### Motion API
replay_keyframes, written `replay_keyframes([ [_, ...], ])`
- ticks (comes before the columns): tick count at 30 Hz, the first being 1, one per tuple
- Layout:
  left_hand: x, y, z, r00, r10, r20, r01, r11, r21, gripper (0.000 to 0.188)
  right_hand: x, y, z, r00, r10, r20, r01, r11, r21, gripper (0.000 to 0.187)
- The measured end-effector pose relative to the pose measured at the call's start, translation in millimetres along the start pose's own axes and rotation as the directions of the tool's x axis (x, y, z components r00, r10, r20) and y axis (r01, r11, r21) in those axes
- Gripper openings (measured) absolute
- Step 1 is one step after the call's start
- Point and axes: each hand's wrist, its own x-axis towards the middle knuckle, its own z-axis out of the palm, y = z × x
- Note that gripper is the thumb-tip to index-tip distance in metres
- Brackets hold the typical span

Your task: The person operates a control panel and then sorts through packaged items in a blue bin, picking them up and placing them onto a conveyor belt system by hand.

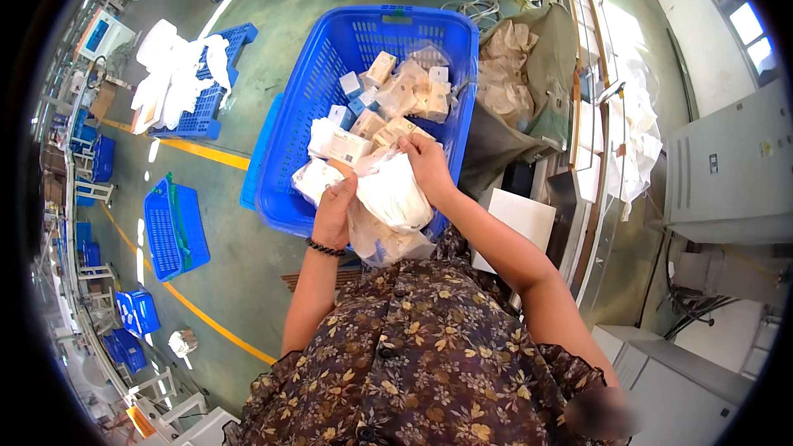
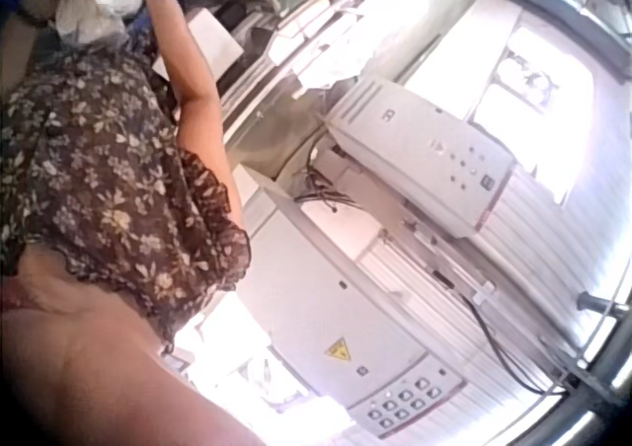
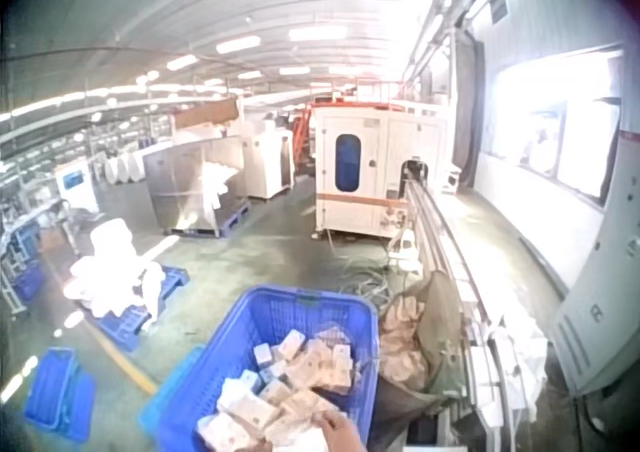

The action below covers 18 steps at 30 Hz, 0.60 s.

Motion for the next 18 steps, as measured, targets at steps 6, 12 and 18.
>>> replay_keyframes([
  [6, -3, -10, 1, 0.994, -0.061, 0.094, 0.098, 0.882, -0.462, 0.038, -12, -10, 10, 0.783, -0.619, -0.051, 0.504, 0.681, -0.532, 0.011],
  [12, -1, -22, 19, 0.984, 0.158, -0.082, -0.174, 0.952, -0.252, 0.032, -10, -5, -16, 0.974, -0.091, 0.207, 0.167, 0.908, -0.384, 0.031],
  [18, 0, -28, 15, 0.965, 0.23, -0.122, -0.216, 0.969, 0.119, 0.019, -43, -20, -12, 0.877, -0.183, 0.444, 0.451, 0.631, -0.631, 0.061],
])
